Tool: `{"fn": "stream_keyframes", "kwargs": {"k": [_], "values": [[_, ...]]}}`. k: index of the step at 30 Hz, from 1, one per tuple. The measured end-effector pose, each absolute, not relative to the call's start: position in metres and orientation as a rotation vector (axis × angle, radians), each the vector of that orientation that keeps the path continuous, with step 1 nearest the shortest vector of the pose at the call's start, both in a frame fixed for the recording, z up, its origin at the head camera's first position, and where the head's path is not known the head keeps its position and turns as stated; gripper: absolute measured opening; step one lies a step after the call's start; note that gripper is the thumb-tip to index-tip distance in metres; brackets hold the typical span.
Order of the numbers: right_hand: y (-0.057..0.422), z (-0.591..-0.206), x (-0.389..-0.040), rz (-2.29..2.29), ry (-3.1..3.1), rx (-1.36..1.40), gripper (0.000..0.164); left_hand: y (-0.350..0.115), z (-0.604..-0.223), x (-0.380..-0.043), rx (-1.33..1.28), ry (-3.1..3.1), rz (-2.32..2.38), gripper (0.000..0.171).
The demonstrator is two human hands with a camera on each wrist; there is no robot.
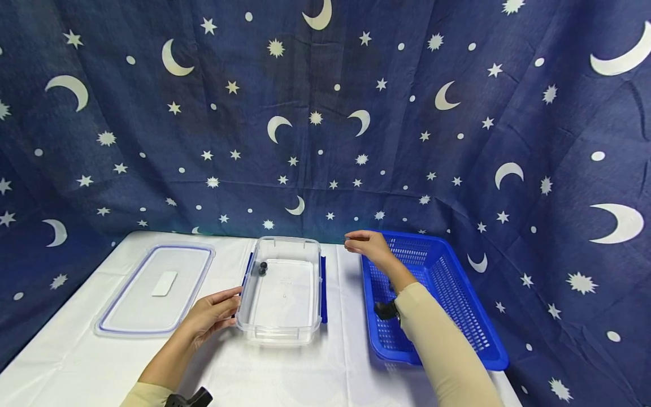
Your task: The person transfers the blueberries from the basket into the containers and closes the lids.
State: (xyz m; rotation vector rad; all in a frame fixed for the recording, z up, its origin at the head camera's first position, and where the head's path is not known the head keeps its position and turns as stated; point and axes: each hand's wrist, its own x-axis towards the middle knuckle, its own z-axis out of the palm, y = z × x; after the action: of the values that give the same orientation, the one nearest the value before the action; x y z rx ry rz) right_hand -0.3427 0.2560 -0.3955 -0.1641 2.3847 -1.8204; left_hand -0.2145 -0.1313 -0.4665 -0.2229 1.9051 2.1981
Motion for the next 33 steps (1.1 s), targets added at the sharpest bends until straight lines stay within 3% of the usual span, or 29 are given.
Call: {"fn": "stream_keyframes", "kwargs": {"k": [33], "values": [[0.179, -0.394, -0.35, -1.8, 2.342, -0.306, 0.033, -0.131, -0.466, -0.215, -0.225, 1.904, 2.192, 0.048]]}}
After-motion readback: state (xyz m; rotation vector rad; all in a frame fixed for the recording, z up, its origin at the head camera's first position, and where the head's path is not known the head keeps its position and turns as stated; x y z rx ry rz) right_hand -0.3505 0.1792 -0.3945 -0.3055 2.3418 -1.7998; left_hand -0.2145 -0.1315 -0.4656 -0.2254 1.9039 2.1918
